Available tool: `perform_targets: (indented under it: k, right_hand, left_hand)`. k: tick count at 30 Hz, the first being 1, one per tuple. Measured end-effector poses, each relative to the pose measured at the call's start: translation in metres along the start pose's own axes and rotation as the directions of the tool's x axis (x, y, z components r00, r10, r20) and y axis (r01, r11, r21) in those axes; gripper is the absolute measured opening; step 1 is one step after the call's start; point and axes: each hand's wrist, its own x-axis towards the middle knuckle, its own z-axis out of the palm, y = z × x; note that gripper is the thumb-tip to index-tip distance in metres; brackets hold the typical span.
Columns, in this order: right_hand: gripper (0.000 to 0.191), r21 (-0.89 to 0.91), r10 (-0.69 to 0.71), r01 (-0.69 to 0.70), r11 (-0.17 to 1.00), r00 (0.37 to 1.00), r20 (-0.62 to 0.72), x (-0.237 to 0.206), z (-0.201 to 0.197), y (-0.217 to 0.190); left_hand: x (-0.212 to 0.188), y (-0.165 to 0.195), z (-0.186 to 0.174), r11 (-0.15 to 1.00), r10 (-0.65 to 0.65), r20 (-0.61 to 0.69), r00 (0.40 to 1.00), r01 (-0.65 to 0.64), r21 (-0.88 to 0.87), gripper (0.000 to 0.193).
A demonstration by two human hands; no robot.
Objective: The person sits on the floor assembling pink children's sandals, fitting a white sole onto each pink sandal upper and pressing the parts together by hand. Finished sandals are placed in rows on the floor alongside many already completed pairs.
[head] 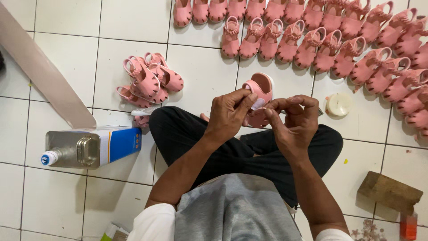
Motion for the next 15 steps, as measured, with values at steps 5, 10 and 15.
perform_targets:
  k: [5, 10, 15]
  right_hand:
    - [0.046, -0.047, -0.027, 0.028, 0.999, 1.000, 0.011, 0.0005, 0.0020, 0.0025]
    - [0.044, -0.052, -0.040, 0.039, 0.998, 0.999, -0.026, 0.0002, 0.0058, 0.0029]
    - [0.043, -0.090, -0.052, 0.047, 0.995, 0.997, -0.060, 0.0022, 0.0093, 0.0042]
  left_hand:
    - [-0.0025, 0.0002, 0.0007, 0.999, -0.025, 0.024, 0.999, 0.026, -0.029, 0.027]
    - [-0.0034, 0.0002, 0.0009, 1.000, -0.016, 0.021, 1.000, 0.017, -0.014, 0.027]
    - [-0.0031, -0.0001, 0.0008, 1.000, 0.011, 0.029, 1.000, -0.011, 0.006, 0.027]
